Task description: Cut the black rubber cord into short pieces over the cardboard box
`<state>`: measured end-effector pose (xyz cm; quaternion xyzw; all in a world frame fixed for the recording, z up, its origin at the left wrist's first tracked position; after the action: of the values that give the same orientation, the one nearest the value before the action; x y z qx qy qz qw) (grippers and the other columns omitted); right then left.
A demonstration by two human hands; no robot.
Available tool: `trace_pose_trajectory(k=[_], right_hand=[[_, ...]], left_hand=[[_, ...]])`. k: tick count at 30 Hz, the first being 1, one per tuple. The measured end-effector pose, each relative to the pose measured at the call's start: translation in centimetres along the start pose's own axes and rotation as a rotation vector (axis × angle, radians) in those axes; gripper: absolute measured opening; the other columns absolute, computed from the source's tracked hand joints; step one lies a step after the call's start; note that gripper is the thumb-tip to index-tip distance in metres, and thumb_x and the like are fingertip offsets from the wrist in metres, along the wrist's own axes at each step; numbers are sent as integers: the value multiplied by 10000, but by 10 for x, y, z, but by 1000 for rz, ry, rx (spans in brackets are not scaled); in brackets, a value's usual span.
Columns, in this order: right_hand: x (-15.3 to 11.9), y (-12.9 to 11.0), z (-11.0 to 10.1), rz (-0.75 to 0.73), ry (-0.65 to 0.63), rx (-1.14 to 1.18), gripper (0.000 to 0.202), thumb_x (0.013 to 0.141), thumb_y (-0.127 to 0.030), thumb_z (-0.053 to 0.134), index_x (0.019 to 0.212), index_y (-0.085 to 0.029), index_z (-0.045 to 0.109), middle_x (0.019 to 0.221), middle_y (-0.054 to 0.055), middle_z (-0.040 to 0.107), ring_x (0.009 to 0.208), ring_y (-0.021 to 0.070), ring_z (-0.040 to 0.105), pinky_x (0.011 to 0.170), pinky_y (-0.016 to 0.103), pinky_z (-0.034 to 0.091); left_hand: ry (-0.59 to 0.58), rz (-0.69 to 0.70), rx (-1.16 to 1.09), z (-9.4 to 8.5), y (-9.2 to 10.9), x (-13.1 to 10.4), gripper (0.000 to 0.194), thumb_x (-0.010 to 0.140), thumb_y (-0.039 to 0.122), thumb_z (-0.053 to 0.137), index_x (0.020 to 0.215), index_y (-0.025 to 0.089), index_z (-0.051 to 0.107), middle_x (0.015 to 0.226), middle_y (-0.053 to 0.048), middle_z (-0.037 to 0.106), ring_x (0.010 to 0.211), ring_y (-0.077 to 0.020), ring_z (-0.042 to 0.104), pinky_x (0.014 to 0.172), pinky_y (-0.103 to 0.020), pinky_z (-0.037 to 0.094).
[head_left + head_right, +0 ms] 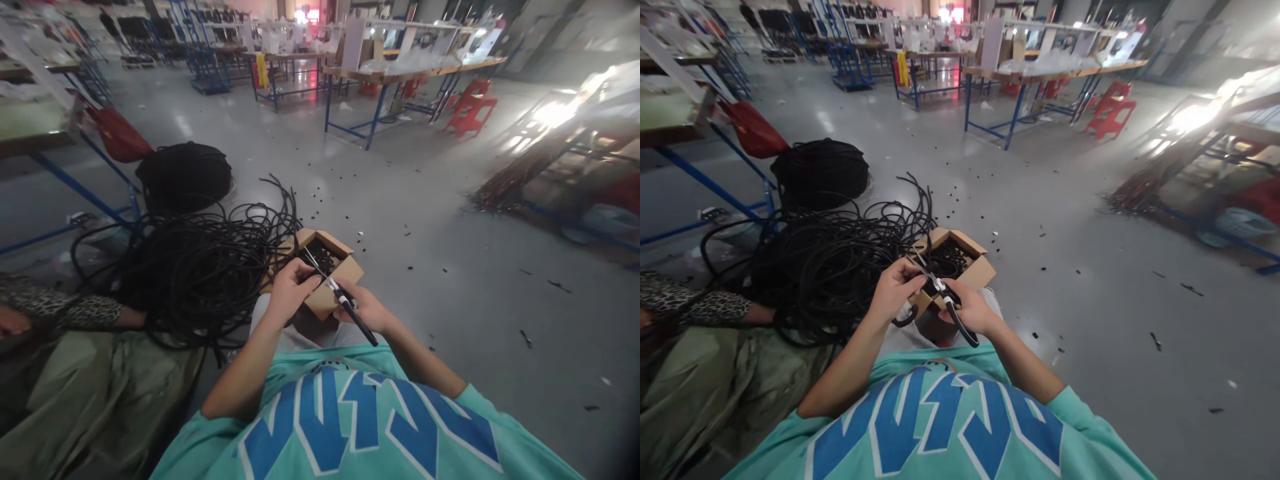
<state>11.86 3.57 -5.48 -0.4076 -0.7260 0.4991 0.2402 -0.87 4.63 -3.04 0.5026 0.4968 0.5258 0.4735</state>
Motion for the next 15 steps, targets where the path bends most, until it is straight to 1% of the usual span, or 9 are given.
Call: trace_pose_trajectory(k=[5,10,12,15], right_hand=[[-9,3,-3,-3,63,5,517,585,-169,593,1102,-183,589,850,17,634,753,190,551,688,291,424],[-13,7,-6,-8,152,1,422,567,-164,565,982,-188,640,791,6,641,729,200,559,680,294,429],[-12,8,-7,-14,167,14,350,576,-175,559,912,-198,650,753,1,633,717,200,557,673,293,428],[-10,11,-6,-8,146,49,254,581,-189,570,822,-204,652,686,-13,598,659,176,532,620,273,414]], left_hand=[[-5,-45,-73,5,1,-4,240,576,260,688,657,154,489,571,50,530,429,-47,436,431,-186,342],[-33,-23,-54,8,2,-3,219,613,279,669,657,149,498,554,45,526,439,-49,435,449,-187,353],[-43,-5,-32,8,2,-3,217,622,281,667,655,153,495,568,37,539,475,-62,465,471,-190,369],[-50,17,20,6,3,-1,218,605,267,683,689,158,514,674,6,602,590,-100,542,540,-212,418]])
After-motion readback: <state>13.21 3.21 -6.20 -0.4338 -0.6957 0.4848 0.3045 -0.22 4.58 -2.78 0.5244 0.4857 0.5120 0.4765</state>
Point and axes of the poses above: each hand's wrist, its own x-axis towards the middle knuckle, its own z-axis out of the palm, y = z × x, the point moved 10 cm from there along x, towards the middle knuckle
